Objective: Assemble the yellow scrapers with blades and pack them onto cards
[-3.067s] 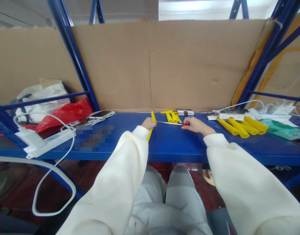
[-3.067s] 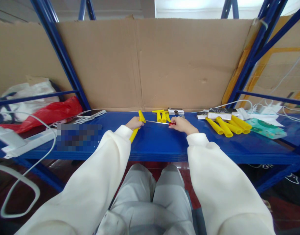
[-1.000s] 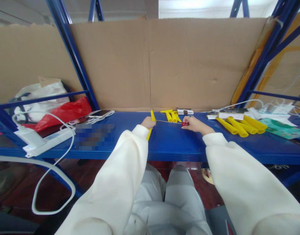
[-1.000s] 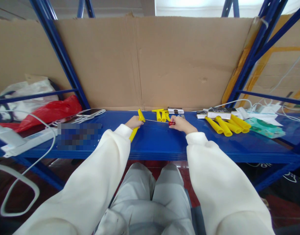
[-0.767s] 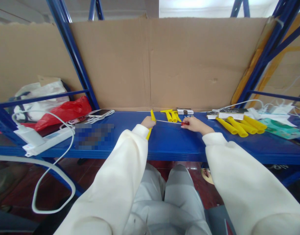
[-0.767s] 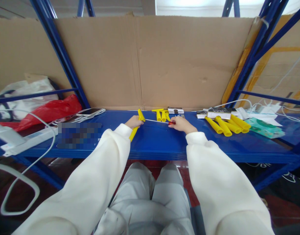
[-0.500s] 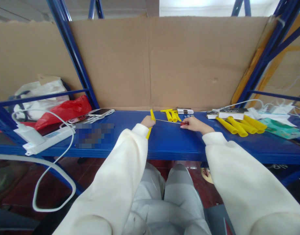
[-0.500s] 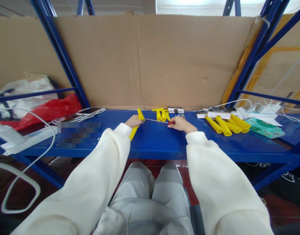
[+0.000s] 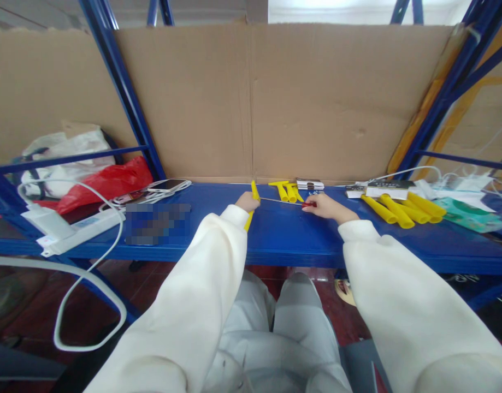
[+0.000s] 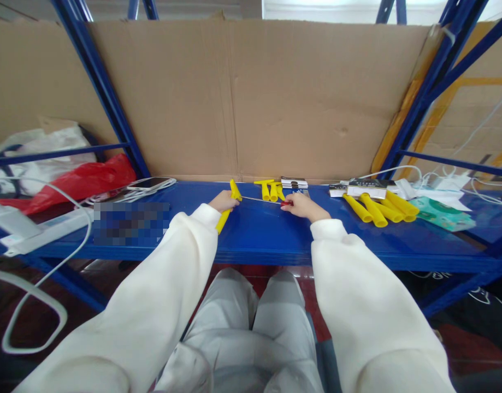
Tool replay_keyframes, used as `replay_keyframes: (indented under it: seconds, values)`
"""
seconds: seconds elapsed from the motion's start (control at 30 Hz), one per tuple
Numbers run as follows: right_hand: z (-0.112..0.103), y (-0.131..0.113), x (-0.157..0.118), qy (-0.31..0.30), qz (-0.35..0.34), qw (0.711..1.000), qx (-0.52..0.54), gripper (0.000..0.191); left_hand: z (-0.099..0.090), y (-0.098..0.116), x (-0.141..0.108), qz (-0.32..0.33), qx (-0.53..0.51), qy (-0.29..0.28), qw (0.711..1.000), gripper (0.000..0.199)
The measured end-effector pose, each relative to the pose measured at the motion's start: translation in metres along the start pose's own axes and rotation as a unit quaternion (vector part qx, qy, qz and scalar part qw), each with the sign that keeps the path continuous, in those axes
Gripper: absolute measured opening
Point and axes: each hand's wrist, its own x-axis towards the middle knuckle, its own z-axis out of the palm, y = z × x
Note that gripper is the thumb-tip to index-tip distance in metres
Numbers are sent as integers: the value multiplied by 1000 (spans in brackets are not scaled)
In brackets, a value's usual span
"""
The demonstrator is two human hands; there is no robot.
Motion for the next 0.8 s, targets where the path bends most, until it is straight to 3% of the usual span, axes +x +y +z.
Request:
replay_keyframes:
  seconds: [0.3, 0.8]
  values:
    - [4, 2, 0, 32, 22, 999, -9, 14, -1, 3, -3, -8, -19, -5, 1000, 33]
    - [0, 0, -2, 12, 7, 1000, -23, 17, -3, 5, -6, -6, -3, 2, 1000, 31]
